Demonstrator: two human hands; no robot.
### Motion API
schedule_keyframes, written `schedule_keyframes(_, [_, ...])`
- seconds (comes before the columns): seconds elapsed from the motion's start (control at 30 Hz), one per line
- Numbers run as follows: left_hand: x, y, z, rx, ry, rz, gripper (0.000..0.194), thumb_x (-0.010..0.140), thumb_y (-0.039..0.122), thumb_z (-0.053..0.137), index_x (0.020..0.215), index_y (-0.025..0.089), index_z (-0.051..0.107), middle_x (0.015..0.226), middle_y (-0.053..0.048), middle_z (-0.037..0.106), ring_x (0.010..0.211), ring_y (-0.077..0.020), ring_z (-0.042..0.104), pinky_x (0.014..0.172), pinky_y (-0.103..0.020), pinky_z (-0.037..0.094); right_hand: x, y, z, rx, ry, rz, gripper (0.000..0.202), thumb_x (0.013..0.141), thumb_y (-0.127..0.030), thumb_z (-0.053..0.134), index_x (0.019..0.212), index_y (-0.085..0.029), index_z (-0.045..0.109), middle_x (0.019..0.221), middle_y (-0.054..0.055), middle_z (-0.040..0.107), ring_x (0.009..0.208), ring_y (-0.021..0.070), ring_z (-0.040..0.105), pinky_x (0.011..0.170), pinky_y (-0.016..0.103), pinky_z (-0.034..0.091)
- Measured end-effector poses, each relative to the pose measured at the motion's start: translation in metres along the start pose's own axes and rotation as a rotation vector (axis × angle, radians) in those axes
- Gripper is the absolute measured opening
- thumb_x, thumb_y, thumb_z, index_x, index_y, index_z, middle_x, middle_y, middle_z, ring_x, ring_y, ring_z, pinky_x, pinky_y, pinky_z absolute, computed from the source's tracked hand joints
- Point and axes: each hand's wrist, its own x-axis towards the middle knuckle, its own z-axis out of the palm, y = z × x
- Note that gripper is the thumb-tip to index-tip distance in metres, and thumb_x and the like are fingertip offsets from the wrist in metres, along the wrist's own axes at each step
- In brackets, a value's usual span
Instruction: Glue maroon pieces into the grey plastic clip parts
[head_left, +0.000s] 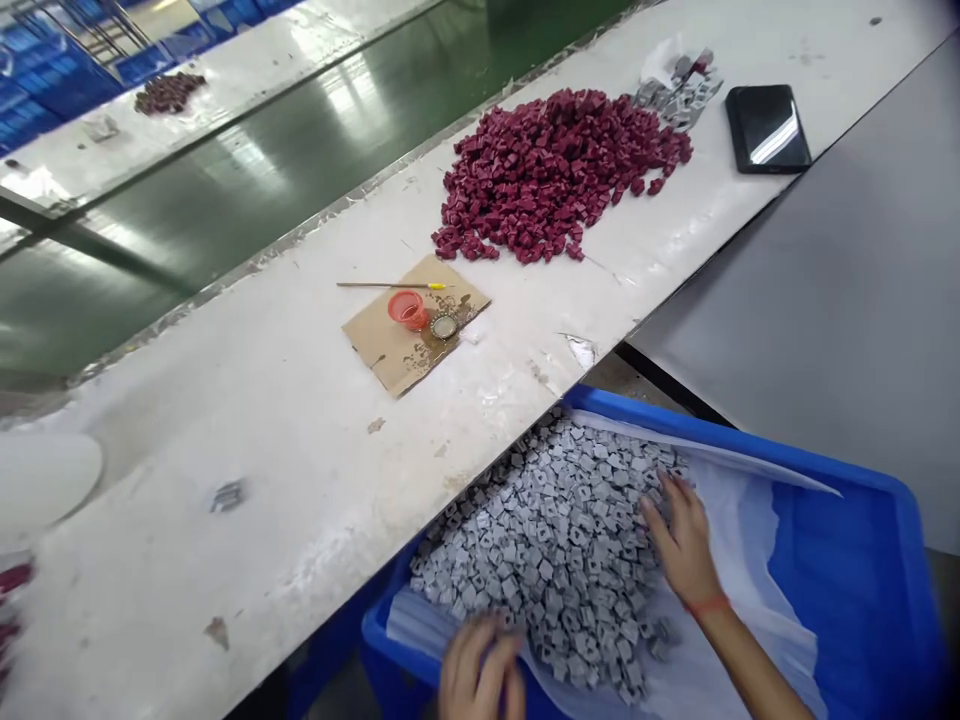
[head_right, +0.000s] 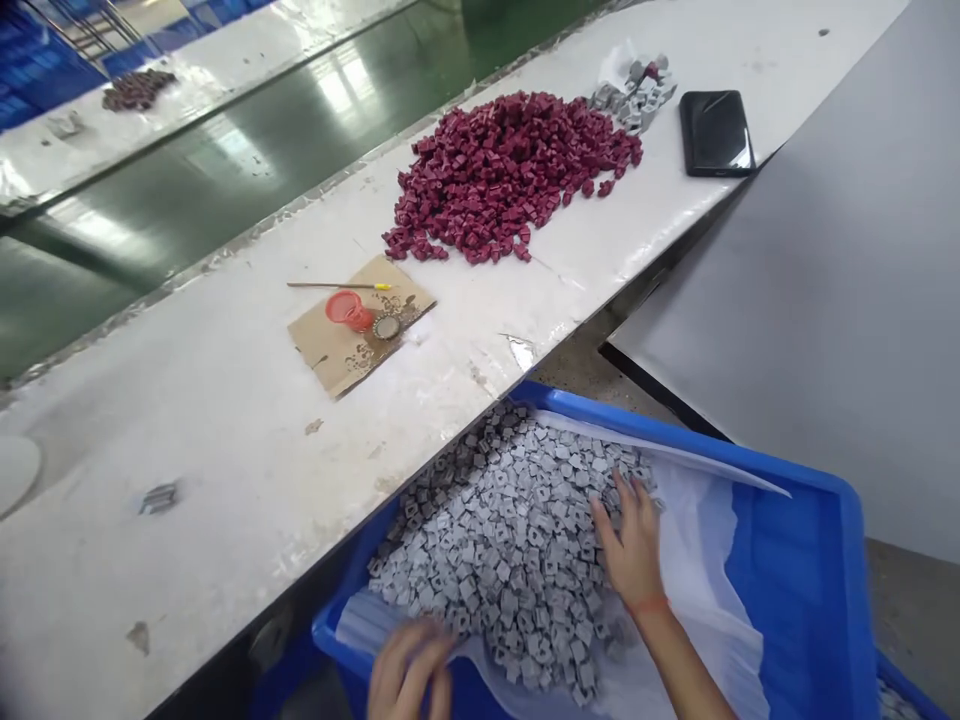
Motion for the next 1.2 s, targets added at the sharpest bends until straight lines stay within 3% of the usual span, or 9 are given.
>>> schedule_keyframes(0.17, [0.106,-0.011,0.078,0.131,0.017,-0.021,0.033,0.090,0.038,0.054,0.115,0.018,0.061,0.126,-0.014,0.057,0.121,-0.0302,0.050,0.102,-0.051,0.039,0.033,-0.026,0.073,-0.078,0.251,0.172,0.071,0.085,-0.068,0.030,0.130,-0.019,0.054,0.141,0.020,0.036,0.129,0.0452,0.025,0.095,0.072,0.020])
schedule_keyframes(0.23, [0.120,-0.016,0.105,0.188,0.028,-0.079,0.037,0.089,0.038,0.057,0.119,0.018,0.057,0.130,-0.012,0.054,0.120,-0.0289,0.050,0.101,-0.053,0.038,0.030,-0.027,0.083,-0.104,0.312,0.170,0.068,0.086,-0.064,0.031,0.129,-0.016,0.055,0.139,0.021,0.038,0.127,0.0465,0.025,0.094,0.072,0.018])
schedule_keyframes(0.33, [0.107,-0.021,0.124,0.239,0.003,-0.133,0.042,0.088,0.039,0.059,0.124,0.019,0.053,0.137,-0.011,0.047,0.124,-0.0309,0.045,0.102,-0.057,0.036,0.016,-0.026,0.086,-0.106,0.287,0.103,0.066,0.086,-0.062,0.035,0.119,-0.011,0.060,0.122,0.022,0.053,0.116,0.0400,0.041,0.097,0.063,0.026])
schedule_keyframes(0.47, [0.089,-0.026,0.114,0.212,-0.103,-0.121,0.039,0.089,0.036,0.059,0.122,0.018,0.055,0.133,-0.011,0.050,0.121,-0.0298,0.049,0.099,-0.055,0.040,-0.006,-0.039,0.086,-0.042,0.142,0.003,0.063,0.086,-0.066,0.032,0.104,-0.016,0.067,0.096,0.012,0.063,0.096,0.0286,0.055,0.096,0.050,0.037])
schedule_keyframes(0.57, [0.091,-0.028,0.104,0.141,-0.168,-0.074,0.031,0.090,0.031,0.058,0.118,0.017,0.058,0.129,-0.010,0.055,0.119,-0.0267,0.052,0.098,-0.050,0.044,-0.020,-0.056,0.090,0.021,0.061,0.004,0.062,0.085,-0.069,0.034,0.111,-0.023,0.067,0.101,0.012,0.059,0.092,0.0271,0.057,0.079,0.041,0.047])
schedule_keyframes(0.63, [0.095,-0.027,0.103,0.107,-0.167,-0.077,0.030,0.091,0.030,0.056,0.118,0.017,0.058,0.132,-0.010,0.053,0.123,-0.0273,0.049,0.101,-0.052,0.041,-0.024,-0.064,0.094,0.046,0.072,0.051,0.063,0.085,-0.069,0.036,0.121,-0.025,0.062,0.113,0.015,0.053,0.096,0.0303,0.056,0.076,0.043,0.047])
schedule_keyframes(0.77, [0.096,-0.024,0.110,0.057,-0.155,-0.138,0.037,0.090,0.033,0.058,0.123,0.017,0.055,0.139,-0.012,0.047,0.131,-0.0313,0.040,0.106,-0.057,0.034,-0.025,-0.067,0.107,0.115,0.126,0.118,0.073,0.082,-0.074,0.037,0.123,-0.018,0.061,0.126,0.020,0.045,0.123,0.0400,0.039,0.095,0.056,0.036])
schedule_keyframes(1.0, [0.090,-0.019,0.102,-0.122,-0.249,-0.260,0.036,0.089,0.037,0.057,0.119,0.017,0.058,0.131,-0.012,0.054,0.124,-0.0281,0.048,0.103,-0.052,0.039,-0.053,-0.069,0.124,0.394,0.063,0.282,0.054,0.083,-0.063,0.053,0.107,-0.015,0.062,0.110,0.011,0.060,0.109,0.0249,0.054,0.096,0.047,0.040])
schedule_keyframes(1.2, [0.072,0.006,0.104,-0.312,-0.273,-0.312,0.028,0.084,0.031,0.060,0.107,0.017,0.068,0.121,-0.012,0.057,0.118,-0.0261,0.054,0.100,-0.042,0.044,-0.061,-0.058,0.122,0.681,0.014,0.426,0.047,0.087,-0.058,0.052,0.104,-0.014,0.062,0.106,0.008,0.065,0.096,0.0195,0.062,0.086,0.040,0.049])
